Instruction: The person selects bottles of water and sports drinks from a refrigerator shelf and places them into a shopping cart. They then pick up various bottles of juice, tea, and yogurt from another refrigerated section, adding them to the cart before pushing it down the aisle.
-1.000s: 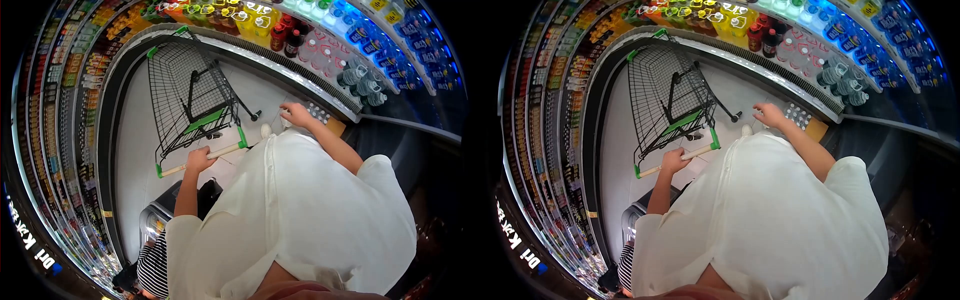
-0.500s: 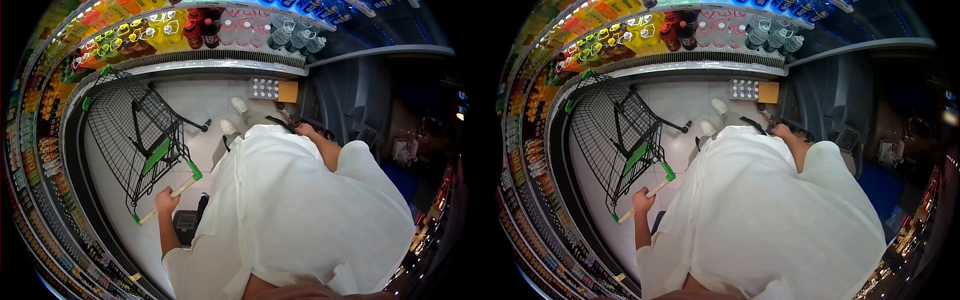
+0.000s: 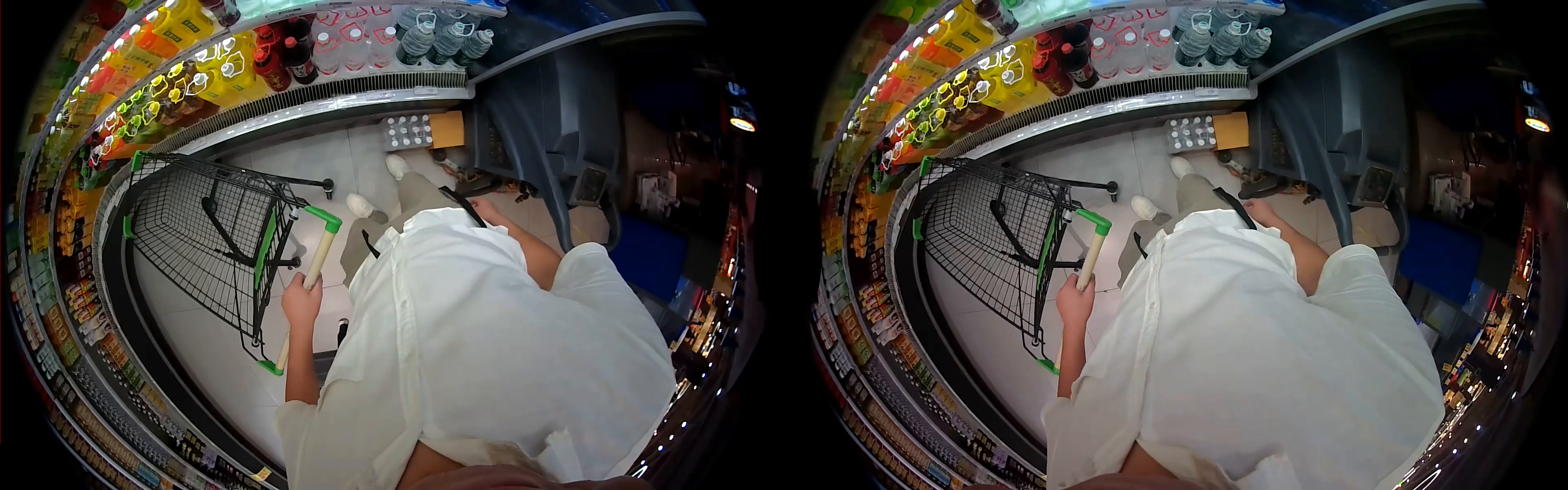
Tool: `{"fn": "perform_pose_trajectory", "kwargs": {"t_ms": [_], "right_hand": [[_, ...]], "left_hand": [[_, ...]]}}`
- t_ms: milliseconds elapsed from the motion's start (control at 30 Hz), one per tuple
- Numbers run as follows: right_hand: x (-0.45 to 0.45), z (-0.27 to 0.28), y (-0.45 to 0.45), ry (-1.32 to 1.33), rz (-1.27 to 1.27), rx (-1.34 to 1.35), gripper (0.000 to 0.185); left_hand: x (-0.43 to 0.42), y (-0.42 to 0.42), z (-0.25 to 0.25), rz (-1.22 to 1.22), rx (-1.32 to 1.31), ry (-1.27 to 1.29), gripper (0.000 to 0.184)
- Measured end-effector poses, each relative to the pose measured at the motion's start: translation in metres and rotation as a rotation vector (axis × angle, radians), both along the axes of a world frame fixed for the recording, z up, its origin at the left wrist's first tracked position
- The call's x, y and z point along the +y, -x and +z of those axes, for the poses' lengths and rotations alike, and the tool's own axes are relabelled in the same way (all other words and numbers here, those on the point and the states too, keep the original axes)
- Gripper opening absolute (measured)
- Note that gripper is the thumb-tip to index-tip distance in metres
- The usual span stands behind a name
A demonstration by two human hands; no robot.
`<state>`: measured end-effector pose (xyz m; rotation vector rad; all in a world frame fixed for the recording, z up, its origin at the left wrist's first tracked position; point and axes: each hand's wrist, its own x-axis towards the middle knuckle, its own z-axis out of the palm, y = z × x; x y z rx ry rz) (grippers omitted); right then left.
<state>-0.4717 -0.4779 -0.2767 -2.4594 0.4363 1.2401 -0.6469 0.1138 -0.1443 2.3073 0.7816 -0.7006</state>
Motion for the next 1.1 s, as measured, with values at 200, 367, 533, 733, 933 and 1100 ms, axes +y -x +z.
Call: {"fn": "perform_pose_trajectory", "kwargs": {"t_ms": [200,367,533,733,933,1100], "right_hand": [[0.064,0.083,-0.032,-0.048,-0.053,-0.064,0.035],[0.107,0.142,-0.125,-0.149,-0.135,-0.346,0.037],[0.152,0.227,-0.266,0.001,0.090,-0.939,0.035],[0.178,0.346,-0.349,0.182,0.338,-1.151,0.038],[0.216,0.437,-0.318,0.331,0.390,-0.755,0.036],[0.218,0.474,-0.284,0.234,0.147,-0.918,0.033]], "left_hand": [[0.008,-0.044,0.029,0.047,-0.211,0.094,0.052],[0.024,-0.061,0.046,0.104,-0.251,0.162,0.051],[0.033,-0.058,0.092,0.139,-0.297,0.116,0.049],[0.029,-0.015,0.181,0.181,-0.338,0.189,0.048],[0.037,0.004,0.285,0.261,-0.706,0.158,0.037],[-0.018,-0.112,0.377,0.071,-0.977,0.413,0.039]]}}
